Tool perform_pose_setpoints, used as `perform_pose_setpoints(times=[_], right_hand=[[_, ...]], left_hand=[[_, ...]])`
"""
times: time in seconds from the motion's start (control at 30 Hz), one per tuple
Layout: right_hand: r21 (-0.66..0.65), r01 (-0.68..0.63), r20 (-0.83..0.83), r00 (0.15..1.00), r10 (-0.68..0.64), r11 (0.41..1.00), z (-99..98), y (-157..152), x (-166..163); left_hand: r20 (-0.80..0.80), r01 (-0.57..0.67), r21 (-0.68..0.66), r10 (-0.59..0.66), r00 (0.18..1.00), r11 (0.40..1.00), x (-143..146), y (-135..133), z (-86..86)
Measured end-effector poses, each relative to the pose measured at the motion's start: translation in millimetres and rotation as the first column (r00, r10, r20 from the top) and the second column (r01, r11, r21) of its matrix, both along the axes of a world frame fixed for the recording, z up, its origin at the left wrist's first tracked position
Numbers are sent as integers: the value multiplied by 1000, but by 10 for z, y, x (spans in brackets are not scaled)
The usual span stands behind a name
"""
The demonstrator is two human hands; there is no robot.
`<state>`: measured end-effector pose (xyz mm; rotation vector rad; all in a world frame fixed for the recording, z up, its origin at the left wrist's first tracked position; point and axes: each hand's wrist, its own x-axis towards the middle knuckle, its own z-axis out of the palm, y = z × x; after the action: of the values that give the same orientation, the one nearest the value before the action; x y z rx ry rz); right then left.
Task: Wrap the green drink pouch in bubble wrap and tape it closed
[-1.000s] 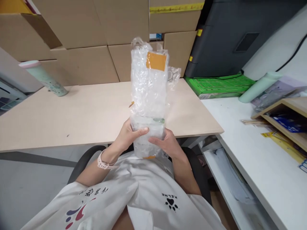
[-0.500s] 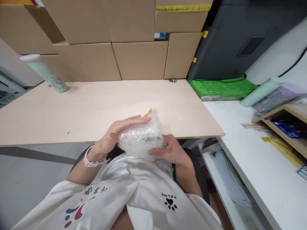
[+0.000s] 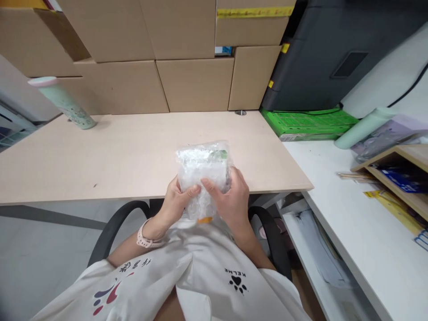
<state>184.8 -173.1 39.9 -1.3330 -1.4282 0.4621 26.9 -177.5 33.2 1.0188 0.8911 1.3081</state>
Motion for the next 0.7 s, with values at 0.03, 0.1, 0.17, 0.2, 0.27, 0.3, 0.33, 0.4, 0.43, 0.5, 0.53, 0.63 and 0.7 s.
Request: perform_pose_setpoints(times=[0.03, 0.1, 0.17, 0.2, 0.27, 0.3, 0.33, 0.4, 0.43, 0.5, 0.53, 0.63, 0.7], right_hand=[[54, 35, 42, 998, -37, 998, -29, 38, 17], [92, -42, 84, 996, 34, 995, -97, 134, 62], [17, -249, 65, 967, 247, 968, -159, 251, 98], [-26, -334, 41, 942, 334, 942, -183, 317, 105], [-52, -381, 21, 924, 383, 923, -216, 458, 94], [-44, -362, 44, 930, 364, 931, -227, 529, 79], [-40, -341, 94, 935, 343, 939, -235, 597, 60], [-63, -309, 243, 918, 314, 949, -250, 709, 23], [-75, -282, 324, 900, 291, 957, -259, 747, 8], [-59, -216, 467, 857, 218, 975, -280, 783, -7], [-37, -202, 524, 830, 191, 979, -294, 783, -8], [-39, -267, 636, 737, 230, 963, -348, 743, -2], [-80, -293, 659, 701, 271, 953, -388, 715, -1]], left_hand=[[15, -20, -5, 20, 1000, 1000, -9, 37, 0], [35, -28, -31, 30, 999, 999, -37, 112, 4], [17, -8, -46, 9, 1000, 999, -78, 199, 6], [-17, -8, -33, 8, 1000, 999, -102, 249, 2], [-161, -69, 58, 78, 984, 996, -159, 359, -21], [-271, -119, 138, 153, 950, 983, -189, 415, -42], [-389, -164, 237, 249, 887, 957, -218, 468, -69], [-605, -147, 433, 407, 685, 889, -265, 549, -134], [-690, -69, 489, 434, 579, 870, -280, 572, -169], [-817, 138, 492, 402, 413, 859, -293, 578, -235], [-861, 225, 461, 370, 350, 858, -291, 565, -263], [-907, 330, 412, 347, 239, 849, -263, 505, -311], [-905, 336, 422, 370, 210, 842, -238, 481, -315]])
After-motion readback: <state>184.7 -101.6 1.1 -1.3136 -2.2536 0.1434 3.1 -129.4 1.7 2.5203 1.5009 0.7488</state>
